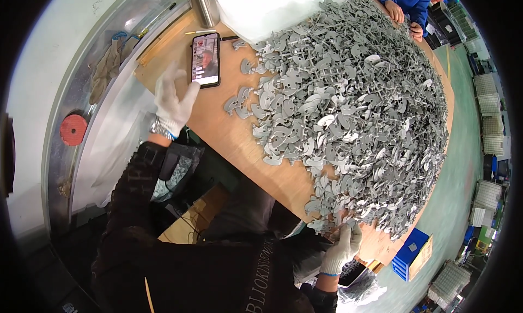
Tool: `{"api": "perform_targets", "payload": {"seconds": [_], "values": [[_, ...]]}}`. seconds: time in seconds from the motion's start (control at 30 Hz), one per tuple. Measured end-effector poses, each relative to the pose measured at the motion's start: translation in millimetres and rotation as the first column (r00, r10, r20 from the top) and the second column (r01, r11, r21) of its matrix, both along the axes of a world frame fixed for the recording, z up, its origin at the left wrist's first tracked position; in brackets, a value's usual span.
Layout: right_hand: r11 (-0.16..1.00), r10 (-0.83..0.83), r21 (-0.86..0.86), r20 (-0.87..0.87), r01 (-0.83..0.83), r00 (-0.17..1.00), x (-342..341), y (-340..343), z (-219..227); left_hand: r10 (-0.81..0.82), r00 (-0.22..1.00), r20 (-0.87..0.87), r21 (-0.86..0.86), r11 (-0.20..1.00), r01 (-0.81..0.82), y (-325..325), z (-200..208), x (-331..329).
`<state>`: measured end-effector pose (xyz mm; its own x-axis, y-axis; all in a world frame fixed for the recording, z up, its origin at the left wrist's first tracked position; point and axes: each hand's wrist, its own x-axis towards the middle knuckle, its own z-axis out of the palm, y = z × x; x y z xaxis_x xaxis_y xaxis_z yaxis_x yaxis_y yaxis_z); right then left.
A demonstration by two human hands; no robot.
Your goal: Sorting and inspecting small plastic parts at a factory workbench.
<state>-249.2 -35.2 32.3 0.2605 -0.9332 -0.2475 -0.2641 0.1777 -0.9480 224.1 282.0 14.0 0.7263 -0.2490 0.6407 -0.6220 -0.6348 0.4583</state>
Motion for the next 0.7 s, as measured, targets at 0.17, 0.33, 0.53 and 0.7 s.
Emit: {"api": "perform_targets", "payload": {"seconds": [0.17, 0.33, 0.53, 0.7], "values": [[0.999, -0.033, 0.010, 0.015, 0.033, 0.999, -2.6, -3.3, 1.9, -0.539, 0.839, -0.080, -0.088, 0.842, 0.532, -57.3, 19.1, -95.4], [0.999, 0.006, 0.033, -0.009, -0.006, 1.000, -0.3, -1.2, 6.3, -0.894, 0.347, -0.281, -0.046, 0.374, 0.926, -129.3, 6.9, -194.5], [0.992, 0.024, 0.124, -0.081, -0.014, 0.996, -11.7, 4.4, 10.8, -0.865, 0.420, -0.275, 0.305, 0.336, 0.891, -187.7, 6.6, -223.9], [0.980, 0.014, 0.197, -0.074, 0.001, 0.997, -11.3, 5.2, 21.4, -0.825, 0.462, -0.325, 0.239, 0.401, 0.884, -196.4, 5.4, -211.7]]}}
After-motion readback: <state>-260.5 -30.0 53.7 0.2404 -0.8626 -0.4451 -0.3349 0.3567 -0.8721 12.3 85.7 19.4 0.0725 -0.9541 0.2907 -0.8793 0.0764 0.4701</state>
